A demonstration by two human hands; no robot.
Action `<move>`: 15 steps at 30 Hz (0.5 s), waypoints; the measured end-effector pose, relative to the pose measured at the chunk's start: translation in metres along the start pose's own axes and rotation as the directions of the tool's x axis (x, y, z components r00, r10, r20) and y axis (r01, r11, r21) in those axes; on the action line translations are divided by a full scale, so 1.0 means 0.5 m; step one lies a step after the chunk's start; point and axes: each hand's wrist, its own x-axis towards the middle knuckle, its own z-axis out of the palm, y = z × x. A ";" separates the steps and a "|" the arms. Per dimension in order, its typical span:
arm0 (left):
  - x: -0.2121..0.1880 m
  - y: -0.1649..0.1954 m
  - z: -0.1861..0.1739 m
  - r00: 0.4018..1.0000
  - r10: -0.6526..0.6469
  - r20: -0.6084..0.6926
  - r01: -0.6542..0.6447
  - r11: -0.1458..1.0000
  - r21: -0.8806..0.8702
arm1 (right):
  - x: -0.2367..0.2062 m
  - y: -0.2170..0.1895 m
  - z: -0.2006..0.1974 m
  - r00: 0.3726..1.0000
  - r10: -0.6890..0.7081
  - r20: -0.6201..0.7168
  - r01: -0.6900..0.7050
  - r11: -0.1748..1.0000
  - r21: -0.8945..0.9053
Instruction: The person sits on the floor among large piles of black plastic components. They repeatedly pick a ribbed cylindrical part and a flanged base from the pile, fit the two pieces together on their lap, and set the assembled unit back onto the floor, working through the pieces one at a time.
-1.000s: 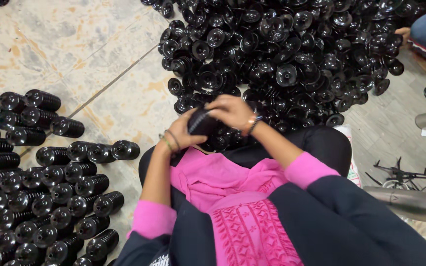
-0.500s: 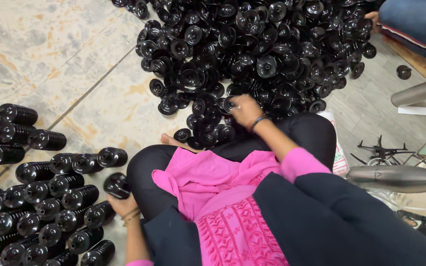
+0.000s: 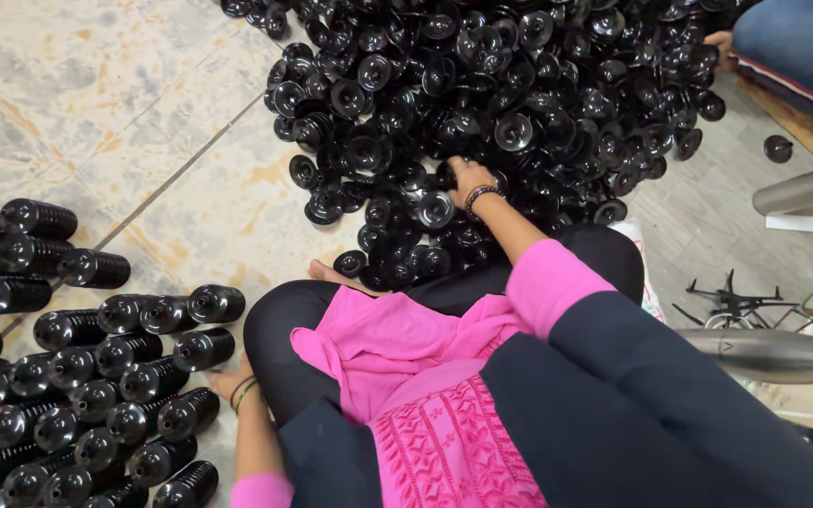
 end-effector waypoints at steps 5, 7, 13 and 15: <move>-0.028 0.056 -0.107 0.877 -0.166 0.450 0.353 0.860 -0.369 | -0.029 0.074 0.024 0.996 -0.091 -0.012 0.091 0.975 0.201; -0.038 0.168 -0.185 0.910 0.105 0.402 0.185 0.764 -0.618 | -0.031 0.092 0.031 0.990 -0.115 -0.080 0.136 0.925 0.355; -0.216 0.535 -0.409 0.311 0.949 -0.055 -0.115 -0.020 -0.993 | -0.042 0.079 0.056 0.986 0.124 -0.112 -0.036 0.812 0.582; -0.247 0.593 -0.427 0.171 0.965 -0.200 -0.028 -0.198 -0.980 | -0.056 0.081 0.060 0.974 0.146 -0.171 -0.016 0.803 0.595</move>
